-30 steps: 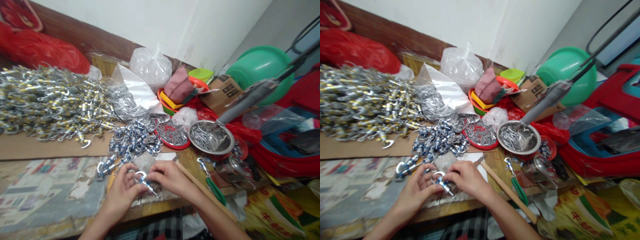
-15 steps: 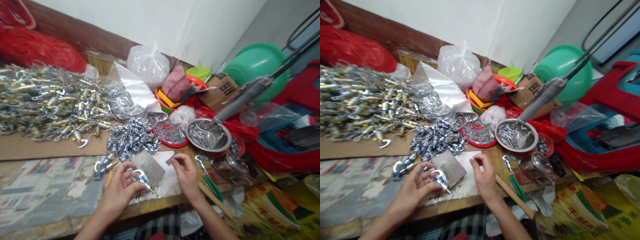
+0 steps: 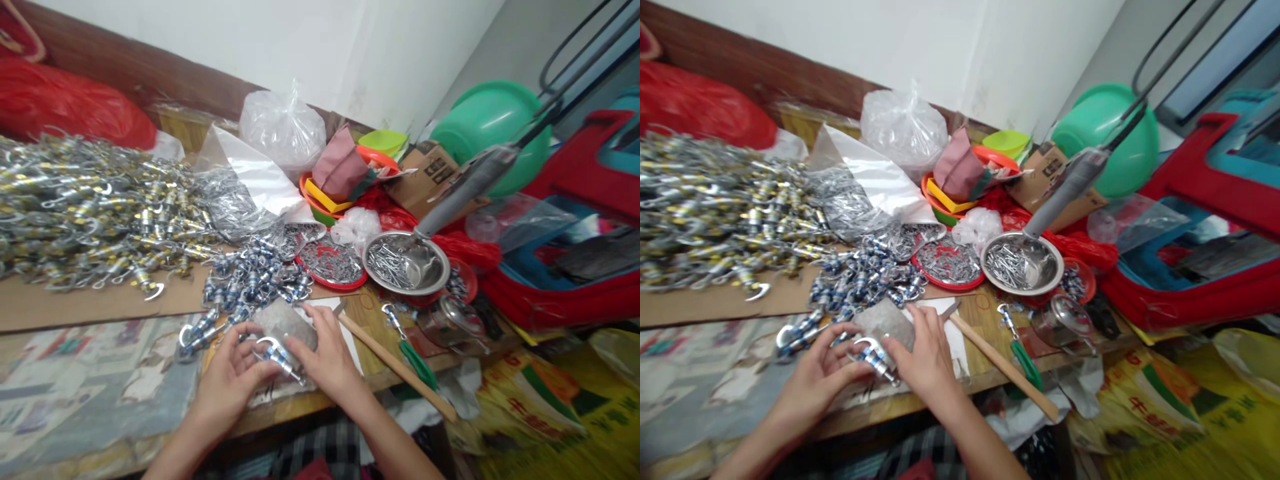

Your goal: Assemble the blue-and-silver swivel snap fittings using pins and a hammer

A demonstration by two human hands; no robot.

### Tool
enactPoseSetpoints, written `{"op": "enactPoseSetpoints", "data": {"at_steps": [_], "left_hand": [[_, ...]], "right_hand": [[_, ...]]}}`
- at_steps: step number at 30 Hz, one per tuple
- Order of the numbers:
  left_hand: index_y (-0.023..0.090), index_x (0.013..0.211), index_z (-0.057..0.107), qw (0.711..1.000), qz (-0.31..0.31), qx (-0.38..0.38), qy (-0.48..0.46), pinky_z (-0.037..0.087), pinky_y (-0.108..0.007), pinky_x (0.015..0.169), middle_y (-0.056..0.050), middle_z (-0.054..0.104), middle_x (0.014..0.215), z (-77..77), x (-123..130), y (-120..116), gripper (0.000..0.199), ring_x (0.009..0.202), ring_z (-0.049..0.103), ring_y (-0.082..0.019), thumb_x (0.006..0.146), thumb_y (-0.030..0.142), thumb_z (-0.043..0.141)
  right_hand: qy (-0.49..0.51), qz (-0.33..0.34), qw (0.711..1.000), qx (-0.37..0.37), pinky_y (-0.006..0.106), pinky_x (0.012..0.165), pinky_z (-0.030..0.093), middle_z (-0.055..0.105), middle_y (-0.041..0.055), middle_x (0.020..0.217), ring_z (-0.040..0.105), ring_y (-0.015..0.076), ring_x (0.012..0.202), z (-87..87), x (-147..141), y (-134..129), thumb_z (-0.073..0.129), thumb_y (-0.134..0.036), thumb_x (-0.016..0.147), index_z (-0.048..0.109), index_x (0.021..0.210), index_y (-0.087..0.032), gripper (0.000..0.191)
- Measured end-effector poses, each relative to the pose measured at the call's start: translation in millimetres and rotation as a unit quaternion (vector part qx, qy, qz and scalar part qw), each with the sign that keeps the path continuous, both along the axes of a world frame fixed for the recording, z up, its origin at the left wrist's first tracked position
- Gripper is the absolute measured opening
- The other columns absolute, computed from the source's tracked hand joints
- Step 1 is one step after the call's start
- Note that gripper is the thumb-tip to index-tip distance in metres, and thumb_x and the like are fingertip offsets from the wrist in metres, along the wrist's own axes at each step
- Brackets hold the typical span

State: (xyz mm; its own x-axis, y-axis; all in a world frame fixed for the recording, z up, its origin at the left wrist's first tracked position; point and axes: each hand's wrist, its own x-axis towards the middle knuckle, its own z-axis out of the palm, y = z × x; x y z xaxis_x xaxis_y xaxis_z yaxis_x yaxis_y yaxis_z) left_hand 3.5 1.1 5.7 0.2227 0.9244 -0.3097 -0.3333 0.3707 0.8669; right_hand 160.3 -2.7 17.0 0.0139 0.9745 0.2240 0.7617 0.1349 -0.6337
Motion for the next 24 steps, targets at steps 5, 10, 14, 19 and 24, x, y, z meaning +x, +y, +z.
{"op": "enactPoseSetpoints", "data": {"at_steps": [5, 10, 14, 19, 24], "left_hand": [[0.021, 0.094, 0.042, 1.0, 0.009, 0.0, 0.01, 0.052, -0.027, 0.062, 0.004, 0.062, 0.068, -1.6, 1, 0, 0.053, 0.065, 0.063, -0.015, 0.053, 0.013, 0.074], [0.021, 0.095, 0.041, 1.0, 0.004, 0.011, -0.004, 0.051, -0.027, 0.064, 0.004, 0.062, 0.069, -5.0, 0, 0, 0.053, 0.067, 0.061, -0.014, 0.054, 0.013, 0.073], [0.02, 0.094, 0.04, 1.0, -0.004, 0.026, -0.009, 0.05, -0.026, 0.063, 0.004, 0.062, 0.068, -5.7, 0, 0, 0.05, 0.067, 0.06, -0.013, 0.056, 0.013, 0.071], [0.02, 0.095, 0.042, 0.999, 0.002, 0.034, -0.001, 0.049, -0.022, 0.062, 0.005, 0.062, 0.066, -4.2, 0, 0, 0.049, 0.067, 0.059, -0.012, 0.056, 0.011, 0.07], [0.019, 0.094, 0.043, 1.0, 0.005, 0.026, 0.005, 0.049, -0.021, 0.062, 0.005, 0.063, 0.066, -1.6, 0, -1, 0.048, 0.066, 0.06, -0.011, 0.055, 0.01, 0.069]], "right_hand": [[-0.075, 0.003, 0.997, -0.007, 0.026, 0.068, 0.044, 0.066, 0.0048, 0.073, 0.06, 0.0167, 0.071, 4.0, 14, 7, 0.048, -0.017, 0.082, 0.067, 0.076, -0.017, 0.02], [-0.096, 0.087, 0.987, 0.092, 0.024, 0.067, 0.044, 0.063, 0.0058, 0.077, 0.057, 0.0159, 0.073, 12.3, 1, -4, 0.043, -0.008, 0.082, 0.065, 0.087, -0.015, 0.024], [-0.108, 0.154, 0.979, 0.081, 0.024, 0.066, 0.044, 0.061, 0.006, 0.08, 0.055, 0.0152, 0.075, 13.4, -16, -10, 0.041, -0.005, 0.081, 0.064, 0.088, -0.017, 0.027], [-0.185, 0.16, 0.965, 0.093, 0.028, 0.063, 0.044, 0.06, 0.0059, 0.077, 0.053, 0.0177, 0.072, 14.2, -21, -13, 0.044, -0.007, 0.081, 0.063, 0.085, -0.016, 0.021], [-0.228, 0.156, 0.957, 0.087, 0.031, 0.061, 0.044, 0.059, 0.0079, 0.078, 0.052, 0.0199, 0.071, 14.0, -22, -24, 0.04, -0.005, 0.081, 0.061, 0.091, -0.014, 0.025]]}}
